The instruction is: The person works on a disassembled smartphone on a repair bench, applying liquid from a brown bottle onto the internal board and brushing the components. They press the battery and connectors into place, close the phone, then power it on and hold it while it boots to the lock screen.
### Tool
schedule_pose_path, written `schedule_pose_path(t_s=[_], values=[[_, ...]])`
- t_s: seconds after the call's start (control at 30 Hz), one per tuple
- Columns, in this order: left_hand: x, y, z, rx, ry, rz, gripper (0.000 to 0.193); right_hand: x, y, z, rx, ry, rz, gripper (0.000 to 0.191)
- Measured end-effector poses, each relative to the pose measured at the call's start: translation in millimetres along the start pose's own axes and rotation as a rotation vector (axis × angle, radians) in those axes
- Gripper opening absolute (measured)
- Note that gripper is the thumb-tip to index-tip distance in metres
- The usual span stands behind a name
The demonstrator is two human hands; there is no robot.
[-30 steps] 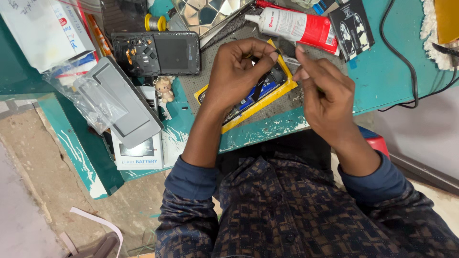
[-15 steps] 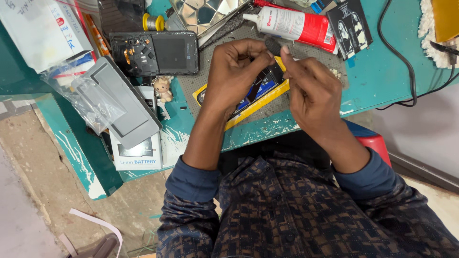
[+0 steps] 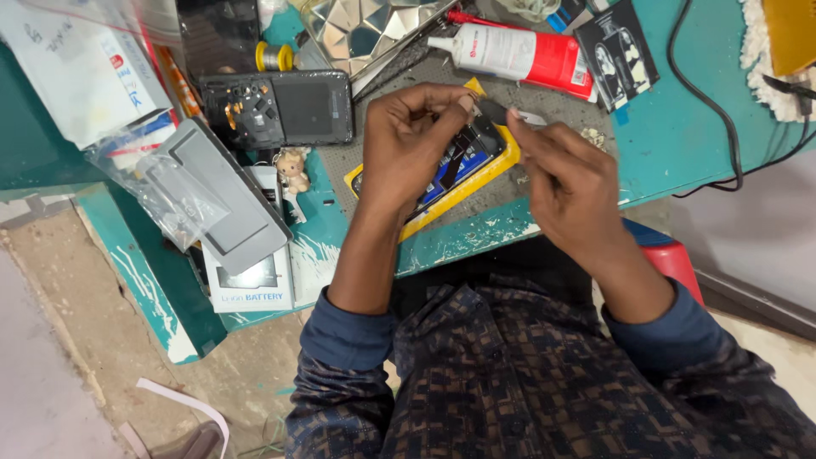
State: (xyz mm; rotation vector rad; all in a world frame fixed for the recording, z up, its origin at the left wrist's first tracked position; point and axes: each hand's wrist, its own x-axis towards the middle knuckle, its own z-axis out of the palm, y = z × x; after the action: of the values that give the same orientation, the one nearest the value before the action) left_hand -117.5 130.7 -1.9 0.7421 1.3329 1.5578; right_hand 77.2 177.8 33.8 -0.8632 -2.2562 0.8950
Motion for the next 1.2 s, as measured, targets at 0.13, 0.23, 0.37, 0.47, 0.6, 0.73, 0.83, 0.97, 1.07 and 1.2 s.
schedule_pose_path(t_s=[0.13,0.23,0.37,0.47,0.6,0.73,0.83,0.97,1.07,1.2], values=[[-3.9,0.5,-1.6,-0.043,-0.013,-0.047,0.012,-0.7,-1.2,-3.7,0.003,0.048,-0.069,0.055],[-1.5,-0.4,2.1,-0.044,-0.023,-0.018,0.012,3.0,-1.7,3.3,0.0,0.061,-0.114,0.054],[-2.7,2.8,0.0,-0.077,-0.006,-0.044,0.012,-0.8,-2.7,2.2,-0.049,0.006,-0.057,0.054],[-6.8,5.7,-4.8,-0.09,0.022,-0.084,0.013,-6.8,-3.7,-3.7,-0.024,0.025,-0.022,0.055],[-6.8,3.7,-1.7,-0.03,-0.01,-0.052,0.013,-3.5,-1.2,4.0,0.011,0.088,-0.089,0.054],[-4.4,2.6,0.1,-0.028,0.02,-0.041,0.012,-0.5,2.8,10.9,-0.036,0.039,-0.119,0.053],[-5.0,4.4,-3.8,-0.072,0.037,-0.045,0.014,-8.9,1.9,3.9,-0.025,0.014,-0.058,0.054],[-7.3,5.6,-2.1,-0.044,0.028,-0.064,0.015,-12.4,0.2,2.8,-0.025,0.059,-0.098,0.05],[-8.4,6.7,0.5,-0.018,0.051,-0.072,0.014,-0.9,1.1,12.4,-0.043,0.058,-0.119,0.05],[-11.7,7.7,-0.3,-0.006,0.016,-0.025,0.011,7.5,-2.4,15.7,-0.077,0.043,-0.147,0.05]])
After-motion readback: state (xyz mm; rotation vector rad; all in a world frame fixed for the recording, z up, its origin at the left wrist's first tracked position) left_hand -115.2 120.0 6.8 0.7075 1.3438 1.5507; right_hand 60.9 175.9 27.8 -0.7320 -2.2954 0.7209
